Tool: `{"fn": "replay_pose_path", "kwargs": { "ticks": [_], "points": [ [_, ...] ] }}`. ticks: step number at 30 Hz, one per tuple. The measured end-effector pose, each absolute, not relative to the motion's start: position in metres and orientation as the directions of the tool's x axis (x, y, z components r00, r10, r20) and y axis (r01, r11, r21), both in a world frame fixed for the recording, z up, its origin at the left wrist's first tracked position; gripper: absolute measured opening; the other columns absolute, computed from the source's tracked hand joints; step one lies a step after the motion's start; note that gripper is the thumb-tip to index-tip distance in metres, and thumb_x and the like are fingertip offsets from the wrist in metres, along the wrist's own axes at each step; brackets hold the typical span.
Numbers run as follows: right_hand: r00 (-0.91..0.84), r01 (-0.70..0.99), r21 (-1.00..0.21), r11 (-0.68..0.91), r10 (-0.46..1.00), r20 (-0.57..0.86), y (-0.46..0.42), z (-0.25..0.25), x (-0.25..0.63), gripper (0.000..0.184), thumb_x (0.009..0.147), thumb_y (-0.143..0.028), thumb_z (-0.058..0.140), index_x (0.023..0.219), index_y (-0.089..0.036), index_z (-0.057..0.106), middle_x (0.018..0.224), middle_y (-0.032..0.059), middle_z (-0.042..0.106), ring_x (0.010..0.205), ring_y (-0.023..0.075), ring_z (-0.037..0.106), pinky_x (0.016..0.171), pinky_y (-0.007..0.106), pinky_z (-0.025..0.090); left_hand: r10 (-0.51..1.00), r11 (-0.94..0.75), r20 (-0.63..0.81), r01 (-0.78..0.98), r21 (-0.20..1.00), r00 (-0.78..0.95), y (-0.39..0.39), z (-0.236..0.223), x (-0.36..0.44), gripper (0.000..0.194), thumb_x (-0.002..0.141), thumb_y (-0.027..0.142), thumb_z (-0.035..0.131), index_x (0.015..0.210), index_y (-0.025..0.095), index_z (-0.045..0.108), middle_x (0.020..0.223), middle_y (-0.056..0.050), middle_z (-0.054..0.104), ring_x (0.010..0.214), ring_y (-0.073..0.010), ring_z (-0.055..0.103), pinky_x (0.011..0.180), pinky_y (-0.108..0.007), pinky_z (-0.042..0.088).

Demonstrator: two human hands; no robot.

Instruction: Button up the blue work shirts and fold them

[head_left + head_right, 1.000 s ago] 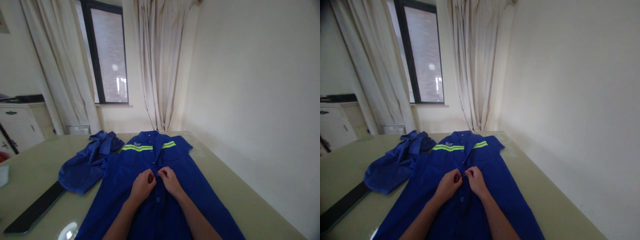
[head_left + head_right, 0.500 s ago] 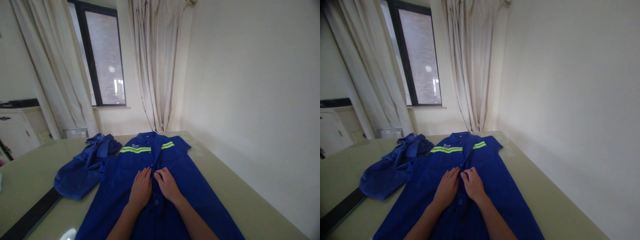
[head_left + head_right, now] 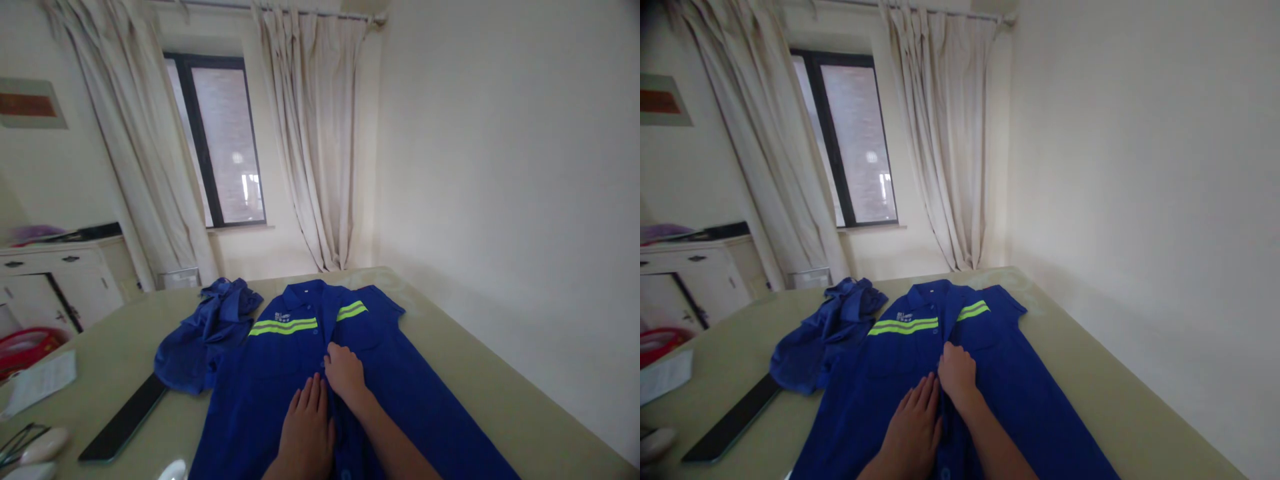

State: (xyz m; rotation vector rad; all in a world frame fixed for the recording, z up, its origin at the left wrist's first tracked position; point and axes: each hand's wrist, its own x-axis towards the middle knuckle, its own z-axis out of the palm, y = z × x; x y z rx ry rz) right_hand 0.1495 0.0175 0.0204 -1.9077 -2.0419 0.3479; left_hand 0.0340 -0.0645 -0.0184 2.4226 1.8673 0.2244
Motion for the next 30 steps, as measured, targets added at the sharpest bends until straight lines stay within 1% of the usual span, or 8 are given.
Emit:
{"fn": "replay_pose_path", "kwargs": {
  "ticks": [2, 5, 8, 10, 13, 18, 22, 30],
  "points": [
    [-0.052, 0.847, -0.522, 0.099, 0.993, 0.104, 0.019, 0.010, 0.152, 0.015, 0.096, -0.026, 0.053, 0.096, -0.023, 0.068, 0.091, 0.0069, 0.075, 0.087, 0.0232, 0.072, 0.067, 0.027, 0.041, 0.971, -0.241, 0.036, 0.961, 0.136, 0.238, -0.064, 0.001, 0.035, 0.053, 0.095, 0.028, 0.040, 0.143, 0.014, 0.055, 0.152, -0.017, 0.050, 0.139, -0.0335, 0.049, 0.110, -0.050, 0.044],
    [-0.042, 0.704, -0.696, 0.141, 0.987, 0.158, 0.024, -0.003, 0.162, 0.013, 0.092, -0.026, 0.059, 0.081, -0.022, 0.064, 0.076, 0.0014, 0.072, 0.075, 0.0179, 0.068, 0.064, 0.025, 0.038, 0.977, -0.214, 0.036, 0.968, 0.129, 0.211, -0.045, 0.028, 0.038, 0.038, 0.094, 0.033, 0.048, 0.122, 0.017, 0.067, 0.123, -0.015, 0.070, 0.114, -0.0322, 0.066, 0.093, -0.045, 0.053],
    [-0.023, 0.563, -0.809, 0.167, 0.982, 0.186, 0.028, -0.009, 0.172, 0.014, 0.085, -0.025, 0.065, 0.072, -0.021, 0.060, 0.070, 0.0001, 0.068, 0.069, 0.0164, 0.065, 0.063, 0.024, 0.040, 0.981, -0.180, 0.102, 0.971, 0.158, 0.165, -0.020, 0.030, 0.038, 0.034, 0.091, 0.035, 0.058, 0.119, 0.017, 0.065, 0.115, -0.012, 0.069, 0.108, -0.0299, 0.065, 0.089, -0.041, 0.051],
    [-0.005, 0.494, -0.854, 0.160, 0.983, 0.181, 0.029, -0.010, 0.175, 0.012, 0.083, -0.024, 0.066, 0.073, -0.021, 0.060, 0.068, -0.0005, 0.066, 0.065, 0.0163, 0.063, 0.061, 0.023, 0.041, 0.975, -0.201, 0.139, 0.956, 0.213, 0.174, -0.009, 0.018, 0.035, 0.029, 0.094, 0.033, 0.053, 0.117, 0.018, 0.063, 0.115, -0.011, 0.068, 0.109, -0.0282, 0.064, 0.091, -0.040, 0.048],
    [-0.028, 0.479, -0.859, 0.181, 0.981, 0.190, 0.026, -0.009, 0.176, 0.003, 0.082, -0.020, 0.062, 0.079, -0.021, 0.063, 0.068, -0.0013, 0.065, 0.063, 0.0159, 0.062, 0.060, 0.023, 0.043, 0.965, -0.259, 0.138, 0.901, 0.348, 0.224, 0.001, -0.001, 0.026, 0.022, 0.098, 0.029, 0.046, 0.110, 0.022, 0.063, 0.108, -0.006, 0.067, 0.101, -0.0236, 0.064, 0.086, -0.035, 0.045],
    [-0.099, 0.627, -0.744, 0.232, 0.971, 0.219, 0.018, -0.005, 0.173, 0.019, 0.076, -0.012, 0.059, 0.087, -0.024, 0.070, 0.085, 0.0002, 0.068, 0.073, 0.0158, 0.063, 0.067, 0.024, 0.044, 0.965, -0.262, 0.156, 0.789, 0.555, 0.210, 0.007, -0.008, 0.015, 0.016, 0.094, 0.017, 0.045, 0.096, 0.023, 0.061, 0.103, -0.004, 0.064, 0.091, -0.0184, 0.063, 0.080, -0.029, 0.044],
    [-0.109, 0.663, -0.714, 0.225, 0.973, 0.205, 0.018, -0.004, 0.173, 0.017, 0.079, -0.015, 0.058, 0.087, -0.024, 0.070, 0.088, 0.0015, 0.070, 0.076, 0.0169, 0.063, 0.068, 0.025, 0.044, 0.959, -0.280, 0.193, 0.807, 0.520, 0.209, 0.005, -0.002, 0.019, 0.020, 0.097, 0.016, 0.039, 0.096, 0.022, 0.058, 0.100, -0.004, 0.065, 0.090, -0.0194, 0.062, 0.081, -0.031, 0.044],
    [-0.100, 0.593, -0.752, 0.288, 0.953, 0.285, 0.017, -0.003, 0.172, 0.008, 0.082, -0.020, 0.058, 0.081, -0.022, 0.066, 0.080, 0.0018, 0.069, 0.073, 0.0174, 0.064, 0.066, 0.025, 0.045, 0.955, -0.285, 0.210, 0.840, 0.461, 0.208, 0.004, -0.007, 0.021, 0.019, 0.101, 0.017, 0.036, 0.101, 0.022, 0.055, 0.098, -0.004, 0.068, 0.087, -0.0204, 0.065, 0.077, -0.031, 0.044]
  ]
}}
